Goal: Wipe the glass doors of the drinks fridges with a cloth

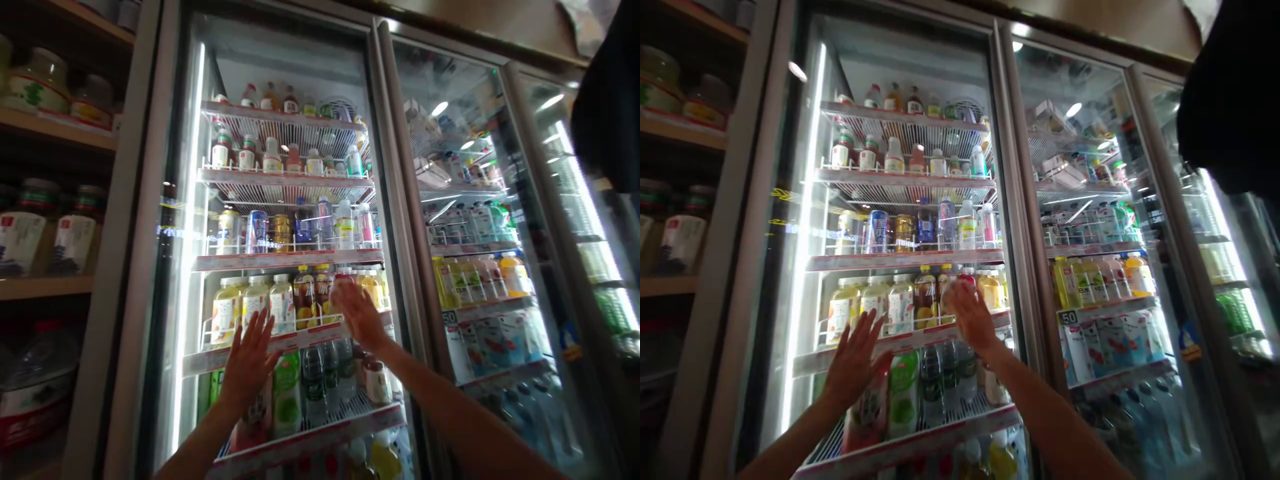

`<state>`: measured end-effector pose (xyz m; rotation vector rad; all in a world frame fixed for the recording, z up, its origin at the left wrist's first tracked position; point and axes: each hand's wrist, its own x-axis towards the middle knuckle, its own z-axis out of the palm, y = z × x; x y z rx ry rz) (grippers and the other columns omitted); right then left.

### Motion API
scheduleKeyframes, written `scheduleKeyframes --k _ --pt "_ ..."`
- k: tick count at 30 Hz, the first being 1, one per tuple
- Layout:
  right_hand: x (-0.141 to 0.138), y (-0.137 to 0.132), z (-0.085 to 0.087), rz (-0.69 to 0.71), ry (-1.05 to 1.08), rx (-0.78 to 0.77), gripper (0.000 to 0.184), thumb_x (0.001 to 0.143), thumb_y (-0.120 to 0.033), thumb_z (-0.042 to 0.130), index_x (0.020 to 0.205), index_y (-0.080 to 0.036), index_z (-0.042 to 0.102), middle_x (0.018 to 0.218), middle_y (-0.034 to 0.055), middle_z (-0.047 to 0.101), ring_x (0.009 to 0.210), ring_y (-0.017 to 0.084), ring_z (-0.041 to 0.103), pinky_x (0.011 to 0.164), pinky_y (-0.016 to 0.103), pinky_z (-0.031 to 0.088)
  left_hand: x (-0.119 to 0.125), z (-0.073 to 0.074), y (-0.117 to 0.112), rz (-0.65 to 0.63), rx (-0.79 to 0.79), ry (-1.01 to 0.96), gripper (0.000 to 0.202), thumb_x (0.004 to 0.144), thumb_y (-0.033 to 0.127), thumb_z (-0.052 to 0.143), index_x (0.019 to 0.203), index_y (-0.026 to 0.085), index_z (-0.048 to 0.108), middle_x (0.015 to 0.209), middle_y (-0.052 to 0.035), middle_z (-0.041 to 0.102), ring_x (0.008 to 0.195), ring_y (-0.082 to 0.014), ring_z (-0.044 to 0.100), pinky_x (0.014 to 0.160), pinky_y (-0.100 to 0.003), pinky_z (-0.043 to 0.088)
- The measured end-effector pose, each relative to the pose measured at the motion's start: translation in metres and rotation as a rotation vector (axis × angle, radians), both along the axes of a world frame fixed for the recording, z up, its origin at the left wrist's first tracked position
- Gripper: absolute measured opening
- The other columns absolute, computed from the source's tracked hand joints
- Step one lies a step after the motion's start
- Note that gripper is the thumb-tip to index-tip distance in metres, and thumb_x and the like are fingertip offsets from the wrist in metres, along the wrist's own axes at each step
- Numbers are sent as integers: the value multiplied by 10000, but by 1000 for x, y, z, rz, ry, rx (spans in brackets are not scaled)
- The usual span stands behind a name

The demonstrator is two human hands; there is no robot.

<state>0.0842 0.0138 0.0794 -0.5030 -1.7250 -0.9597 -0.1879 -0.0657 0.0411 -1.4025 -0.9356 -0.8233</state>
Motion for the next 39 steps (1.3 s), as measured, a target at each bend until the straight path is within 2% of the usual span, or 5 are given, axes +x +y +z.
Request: scheduleKeyframes --k 16,23,29,36,39 --pt "14 8 69 -88 121 -45 471 861 -117 400 1323 -184 455 1440 113 362 1360 257 258 1067 499 296 1 4 -5 8 4 21 655 907 462 331 1443 137 140 1457 -128 295 1386 -229 153 1132 -430 139" --pt "50 20 -16 -64 -141 44 488 847 -100 411 1309 -246 468 1442 61 368 1378 223 218 1066 453 334 26 8 2 -11 5 4 607 903 399 356 1427 134 203 1449 -133 311 1387 -222 152 1133 -446 109" --pt "75 35 46 -124 237 32 505 857 -77 369 1347 -192 412 1427 115 374 1362 230 256 1063 465 347 69 20 21 -42 -14 -4 574 892 392 385 1392 126 289 1453 -133 304 1391 -217 134 1136 -434 92" --pt "80 24 -104 -102 125 -10 628 871 -99 388 1444 -266 193 1504 81 219 1378 268 206 1022 491 396 66 5 20 -52 -94 -12 550 882 401 408 1365 146 352 1452 -116 310 1386 -220 155 1136 -432 93" --pt "71 28 -88 -98 205 -22 606 881 -125 381 1443 -259 197 1493 89 249 1365 269 241 1034 509 366 63 5 17 -35 -99 10 545 883 406 402 1360 147 363 1449 -109 319 1382 -216 176 1137 -415 95"
